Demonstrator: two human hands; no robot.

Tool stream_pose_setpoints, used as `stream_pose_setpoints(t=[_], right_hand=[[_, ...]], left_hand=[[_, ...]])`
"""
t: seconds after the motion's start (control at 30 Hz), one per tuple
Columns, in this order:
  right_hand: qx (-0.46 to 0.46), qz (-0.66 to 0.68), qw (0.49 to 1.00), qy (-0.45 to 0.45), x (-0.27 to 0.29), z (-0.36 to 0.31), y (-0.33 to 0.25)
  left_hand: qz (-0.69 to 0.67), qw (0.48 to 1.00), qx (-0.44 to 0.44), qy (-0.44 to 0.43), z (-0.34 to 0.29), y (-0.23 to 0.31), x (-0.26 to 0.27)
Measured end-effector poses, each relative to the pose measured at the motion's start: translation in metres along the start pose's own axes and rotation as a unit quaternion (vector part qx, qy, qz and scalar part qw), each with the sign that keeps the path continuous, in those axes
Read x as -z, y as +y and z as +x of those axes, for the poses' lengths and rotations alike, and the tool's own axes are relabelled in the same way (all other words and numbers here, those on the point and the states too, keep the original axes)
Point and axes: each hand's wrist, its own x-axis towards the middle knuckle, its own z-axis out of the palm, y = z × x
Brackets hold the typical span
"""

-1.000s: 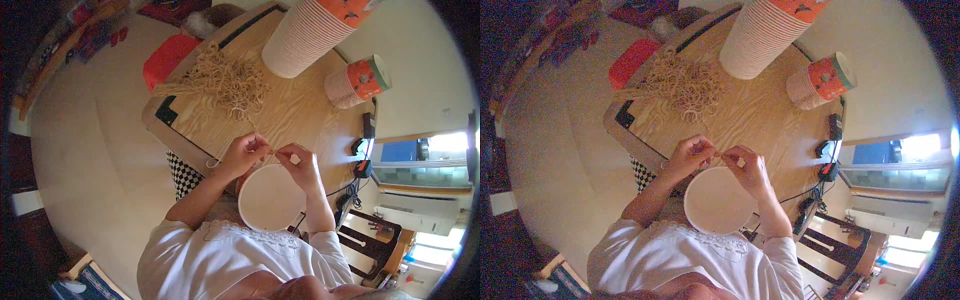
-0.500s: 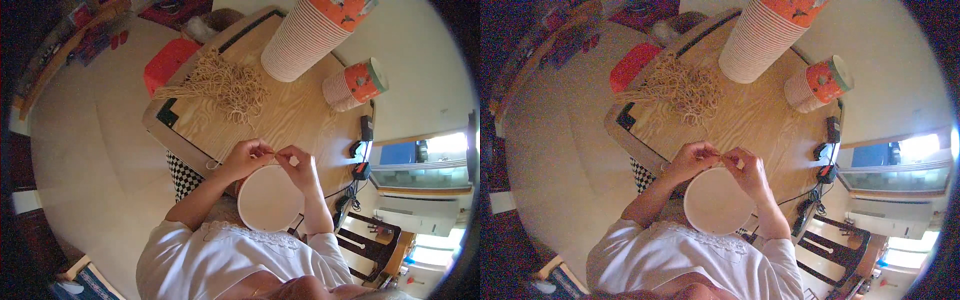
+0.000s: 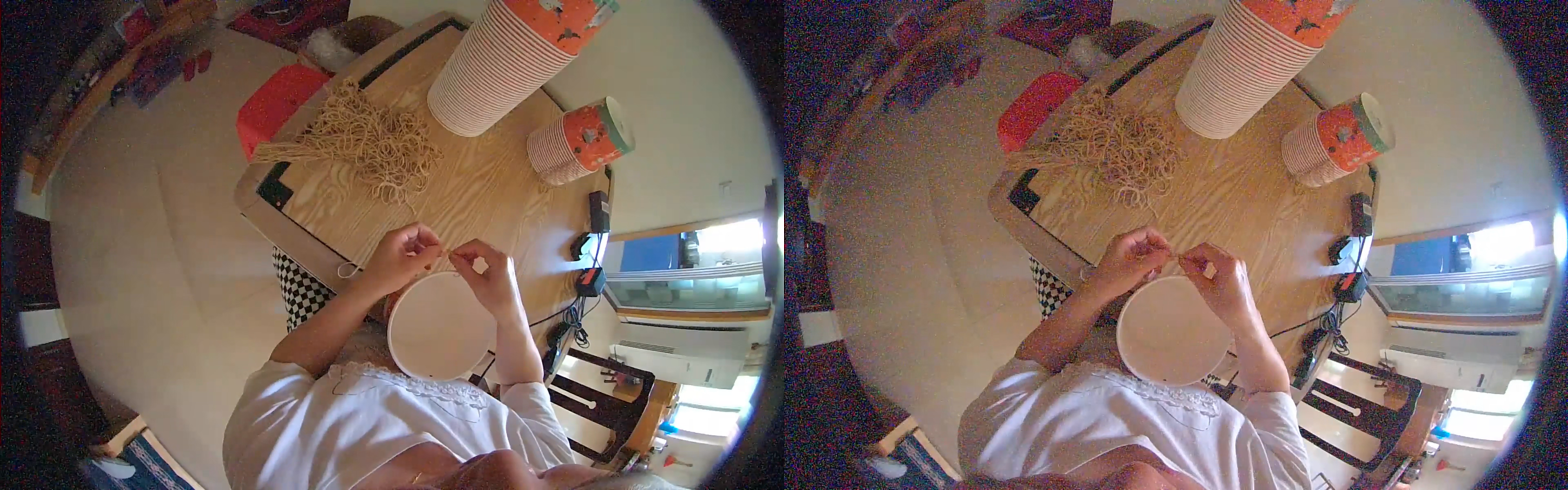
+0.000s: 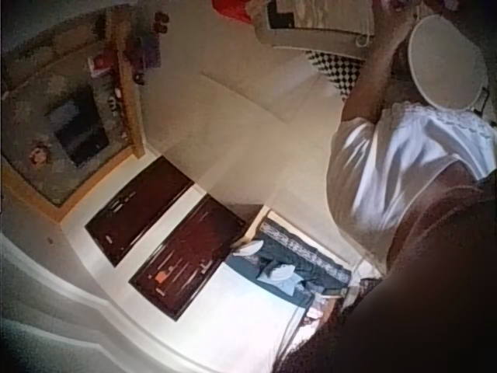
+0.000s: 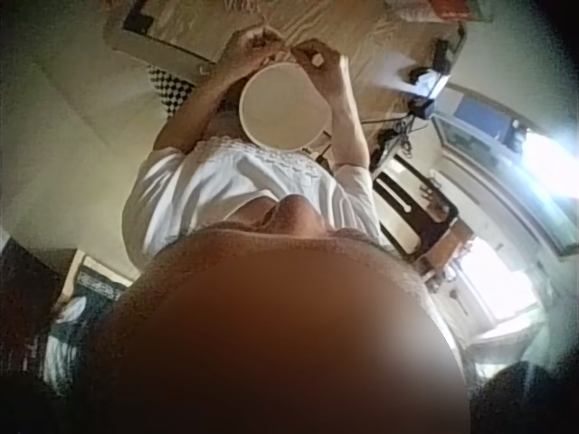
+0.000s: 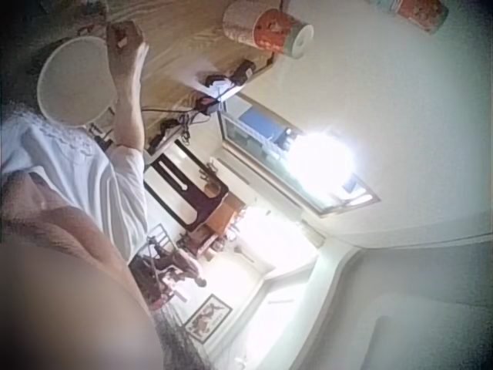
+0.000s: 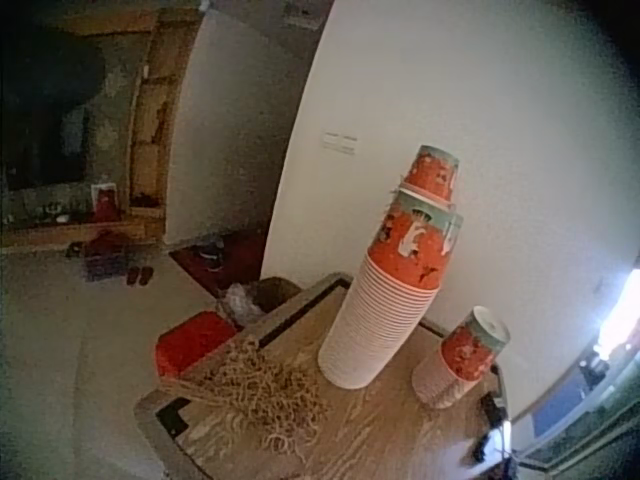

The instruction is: Apply rubber bands around the rim of a paper cup.

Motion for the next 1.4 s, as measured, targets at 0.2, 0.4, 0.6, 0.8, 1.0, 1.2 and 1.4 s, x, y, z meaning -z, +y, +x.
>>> stream_pose_setpoints(t=[0.2, 0.4, 0.6, 0.8, 1.0, 1.2, 1.4], right_hand=[[-0.017, 0.010, 1.000, -0.003, 0.000, -0.001, -0.002], [-0.019, 0.029, 0.999, -0.003, 0.001, 0.000, -0.003], [-0.012, 0.020, 1.000, -0.011, 0.000, 0.000, 0.001], [-0.007, 0.019, 1.000, -0.011, -0.001, 0.001, -0.004], [-0.009, 0.023, 1.000, -0.005, 0.001, 0.001, -0.003], [0.000, 0.013, 1.000, -0.009, 0.000, 0.000, 0.005], [0.009, 0.035, 0.999, -0.010, 0.001, 0.000, 0.001]], left_hand=[[0.053, 0.998, -0.046, 0.004, -0.001, -0.002, -0.001], [0.130, 0.989, -0.069, 0.003, -0.003, 0.004, -0.002], [0.132, 0.990, -0.053, 0.008, -0.003, 0.002, -0.002], [0.126, 0.990, -0.054, 0.011, -0.003, 0.000, -0.001], [0.104, 0.993, -0.059, 0.014, -0.001, -0.001, 0.000], [0.132, 0.989, -0.068, 0.005, -0.003, 0.006, -0.003], [0.136, 0.990, -0.046, -0.001, -0.002, 0.004, -0.004]])
